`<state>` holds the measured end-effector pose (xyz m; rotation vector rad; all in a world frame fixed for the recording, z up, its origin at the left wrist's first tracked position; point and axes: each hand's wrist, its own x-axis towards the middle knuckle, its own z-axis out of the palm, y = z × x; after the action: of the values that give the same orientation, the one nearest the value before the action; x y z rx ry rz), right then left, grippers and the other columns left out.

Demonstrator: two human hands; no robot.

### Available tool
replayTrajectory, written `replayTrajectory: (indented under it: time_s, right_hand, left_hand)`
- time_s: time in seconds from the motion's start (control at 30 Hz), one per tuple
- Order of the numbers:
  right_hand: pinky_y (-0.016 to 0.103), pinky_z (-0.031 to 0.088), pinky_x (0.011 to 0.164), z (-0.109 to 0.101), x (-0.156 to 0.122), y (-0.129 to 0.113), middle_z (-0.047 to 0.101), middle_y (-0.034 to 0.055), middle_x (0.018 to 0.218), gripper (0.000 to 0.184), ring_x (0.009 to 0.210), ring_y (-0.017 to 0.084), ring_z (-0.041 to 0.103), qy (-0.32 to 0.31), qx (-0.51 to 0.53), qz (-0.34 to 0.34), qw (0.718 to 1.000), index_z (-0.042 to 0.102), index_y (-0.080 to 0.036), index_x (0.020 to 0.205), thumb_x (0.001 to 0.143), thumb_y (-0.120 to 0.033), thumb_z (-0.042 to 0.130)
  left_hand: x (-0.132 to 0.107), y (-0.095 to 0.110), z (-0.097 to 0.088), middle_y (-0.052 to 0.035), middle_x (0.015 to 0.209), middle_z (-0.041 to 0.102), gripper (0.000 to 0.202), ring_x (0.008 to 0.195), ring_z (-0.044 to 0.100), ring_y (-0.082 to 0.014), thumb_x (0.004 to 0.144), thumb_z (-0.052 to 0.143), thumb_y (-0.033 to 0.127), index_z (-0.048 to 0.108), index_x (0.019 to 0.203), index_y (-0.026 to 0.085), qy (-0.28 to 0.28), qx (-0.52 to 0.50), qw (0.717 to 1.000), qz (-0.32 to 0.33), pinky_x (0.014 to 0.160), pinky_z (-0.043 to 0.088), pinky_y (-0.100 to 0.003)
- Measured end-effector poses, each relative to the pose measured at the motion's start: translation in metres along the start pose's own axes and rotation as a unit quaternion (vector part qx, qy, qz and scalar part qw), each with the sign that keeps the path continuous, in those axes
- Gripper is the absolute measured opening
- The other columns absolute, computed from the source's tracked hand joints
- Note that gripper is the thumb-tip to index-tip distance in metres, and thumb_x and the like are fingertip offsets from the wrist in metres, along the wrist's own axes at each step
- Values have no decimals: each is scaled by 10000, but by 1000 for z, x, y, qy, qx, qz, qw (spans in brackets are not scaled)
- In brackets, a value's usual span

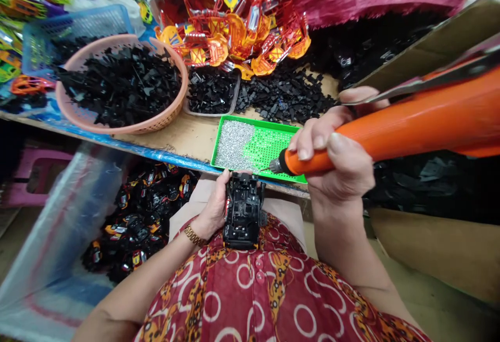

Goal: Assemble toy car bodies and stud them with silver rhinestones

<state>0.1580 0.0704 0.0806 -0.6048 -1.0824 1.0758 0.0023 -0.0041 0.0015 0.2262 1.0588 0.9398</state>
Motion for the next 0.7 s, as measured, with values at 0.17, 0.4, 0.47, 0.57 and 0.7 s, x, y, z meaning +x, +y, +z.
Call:
replayTrajectory:
  time_s: [0.17,0.4,0.47,0.57,0.7]
  right_hand:
    - [299,499,495,16,-15,-8,544,-92,625,278,455,112,537,-126,36,43,990,612,-324,1035,826,-303,793]
    - [341,499,570,18,-29,11,505,-83,682,361,541,126,527,-146,-43,84,985,571,-295,1134,804,-194,679]
    - [342,503,583,17,-30,15,492,-79,680,372,555,133,516,-147,-56,96,983,559,-302,1148,806,-207,673]
    - [330,501,570,14,-30,17,479,-72,677,324,540,128,513,-162,-65,108,979,564,-298,1135,834,-250,672]
    - [350,523,601,13,-32,16,478,-46,707,273,568,144,523,-160,-88,124,975,576,-292,1102,841,-231,624]
  left_hand:
    - [2,-3,2,-41,961,805,535,1052,732,-321,781,726,674,770,1112,256,56,8,997,59,723,635,-387]
    - [2,0,6,-12,930,796,546,1026,725,-312,763,738,700,773,1079,256,24,2,1000,19,738,631,-373]
    - [4,0,5,-12,910,792,553,1031,721,-309,741,759,707,772,1050,248,9,-7,1000,19,751,628,-360]
    - [6,-3,4,-21,889,782,545,1046,718,-307,715,794,691,763,1009,233,0,-20,999,33,775,629,-349]
    - [9,-7,2,-38,898,769,485,1085,711,-295,744,785,669,746,920,219,-1,-39,998,45,820,631,-345]
